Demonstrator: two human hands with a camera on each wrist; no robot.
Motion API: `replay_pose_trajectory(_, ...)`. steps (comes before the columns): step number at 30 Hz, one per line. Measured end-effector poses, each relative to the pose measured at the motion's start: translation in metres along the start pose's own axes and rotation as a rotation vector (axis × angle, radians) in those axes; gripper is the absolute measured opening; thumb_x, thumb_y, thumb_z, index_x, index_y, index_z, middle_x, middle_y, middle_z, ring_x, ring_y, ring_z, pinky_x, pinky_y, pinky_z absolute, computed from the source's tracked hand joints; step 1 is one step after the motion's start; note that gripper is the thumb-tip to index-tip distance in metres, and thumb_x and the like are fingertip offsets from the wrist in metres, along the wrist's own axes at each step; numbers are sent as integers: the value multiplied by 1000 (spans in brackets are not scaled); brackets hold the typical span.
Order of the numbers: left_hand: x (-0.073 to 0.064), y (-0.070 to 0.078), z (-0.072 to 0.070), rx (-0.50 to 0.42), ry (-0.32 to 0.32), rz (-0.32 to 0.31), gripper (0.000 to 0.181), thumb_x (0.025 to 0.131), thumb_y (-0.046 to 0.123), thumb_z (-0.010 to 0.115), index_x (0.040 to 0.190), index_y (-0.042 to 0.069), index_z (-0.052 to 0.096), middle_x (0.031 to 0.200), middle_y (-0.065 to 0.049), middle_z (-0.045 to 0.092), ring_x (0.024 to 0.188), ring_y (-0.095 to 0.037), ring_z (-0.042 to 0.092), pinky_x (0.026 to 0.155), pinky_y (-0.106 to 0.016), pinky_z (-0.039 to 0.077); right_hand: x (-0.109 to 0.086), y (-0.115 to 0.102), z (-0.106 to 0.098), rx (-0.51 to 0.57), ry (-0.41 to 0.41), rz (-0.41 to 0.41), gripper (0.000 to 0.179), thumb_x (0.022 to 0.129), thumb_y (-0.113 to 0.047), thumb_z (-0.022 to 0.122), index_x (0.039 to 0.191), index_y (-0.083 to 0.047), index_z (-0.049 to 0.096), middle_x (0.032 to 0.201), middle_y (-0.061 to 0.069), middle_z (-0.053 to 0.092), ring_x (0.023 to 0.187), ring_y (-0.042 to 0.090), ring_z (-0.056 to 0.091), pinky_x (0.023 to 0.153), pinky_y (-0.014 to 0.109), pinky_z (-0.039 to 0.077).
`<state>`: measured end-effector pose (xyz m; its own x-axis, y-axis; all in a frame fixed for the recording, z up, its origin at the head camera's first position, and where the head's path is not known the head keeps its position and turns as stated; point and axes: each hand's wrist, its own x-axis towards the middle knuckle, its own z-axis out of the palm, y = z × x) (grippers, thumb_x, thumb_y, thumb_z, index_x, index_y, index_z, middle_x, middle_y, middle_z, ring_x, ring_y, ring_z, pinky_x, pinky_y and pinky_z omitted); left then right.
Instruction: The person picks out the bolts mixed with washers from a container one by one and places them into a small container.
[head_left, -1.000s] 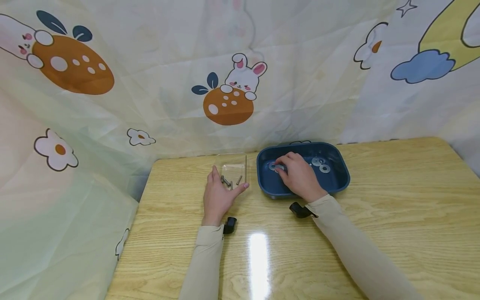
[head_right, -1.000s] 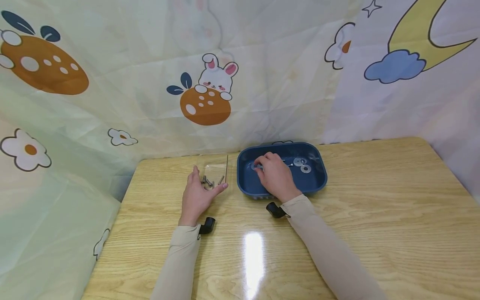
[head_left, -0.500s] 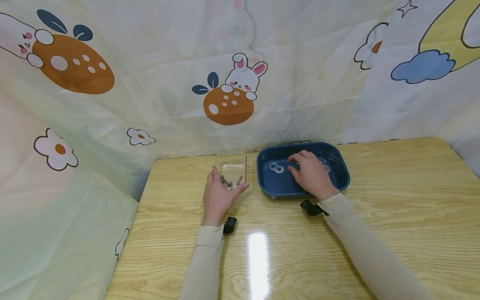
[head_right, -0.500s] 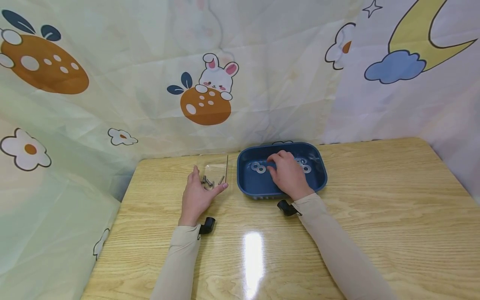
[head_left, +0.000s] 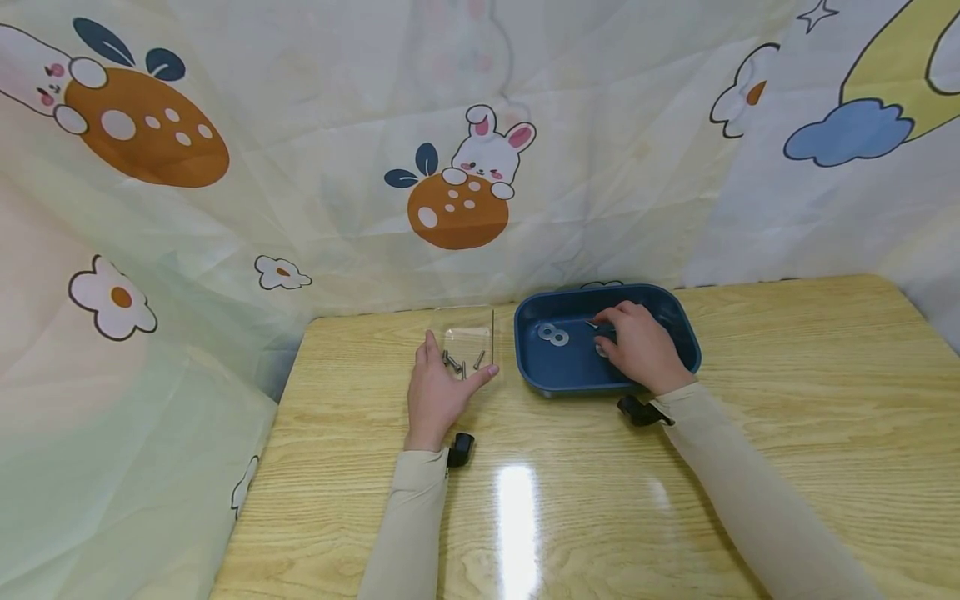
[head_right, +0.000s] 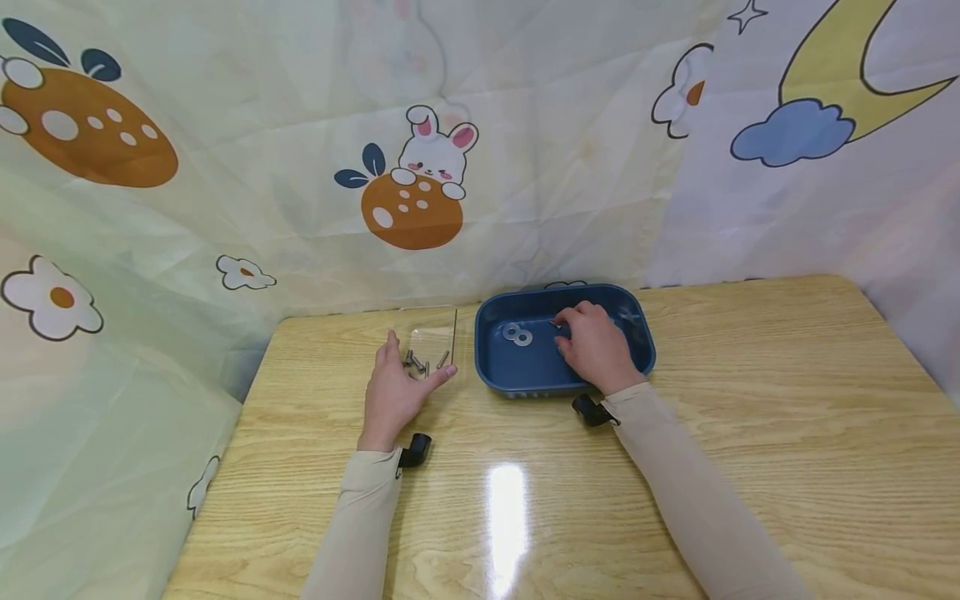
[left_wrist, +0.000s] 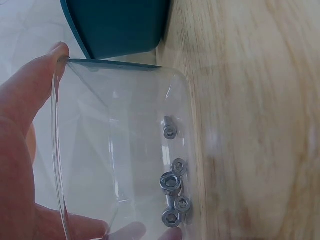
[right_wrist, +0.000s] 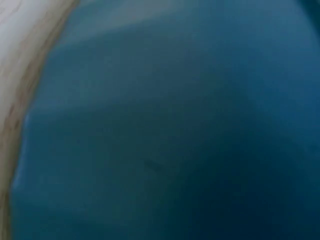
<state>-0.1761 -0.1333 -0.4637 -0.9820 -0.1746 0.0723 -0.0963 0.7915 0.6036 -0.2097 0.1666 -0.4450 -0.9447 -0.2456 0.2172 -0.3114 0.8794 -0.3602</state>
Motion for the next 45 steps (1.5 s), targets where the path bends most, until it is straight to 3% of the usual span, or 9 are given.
replay_pose_trajectory(16,0,0,0,6,-2,-4,126,59,77,64,149,7,11,145,-17,29,120,-35,43,90,-47,42,5,14,-1,-66,-85,52,30,85,-14,66,112,-2,64,105,22,56,94,37,52,71,49,47)
replay_pose_trajectory(28,0,0,-1,-7,-9,-1,126,60,76,65,149,7,10,147,-17,26,125,-36,38,94,-49,39,6,18,4,-88,-120,83,28,87,-11,62,113,-2,63,106,23,54,102,41,49,78,53,44)
replay_pose_trajectory(45,-1,1,-1,-17,12,-1,127,58,78,64,150,8,12,147,-15,27,126,-34,38,95,-47,39,6,17,3,-143,-128,115,26,87,-6,61,112,-1,64,104,23,57,97,40,52,74,52,47)
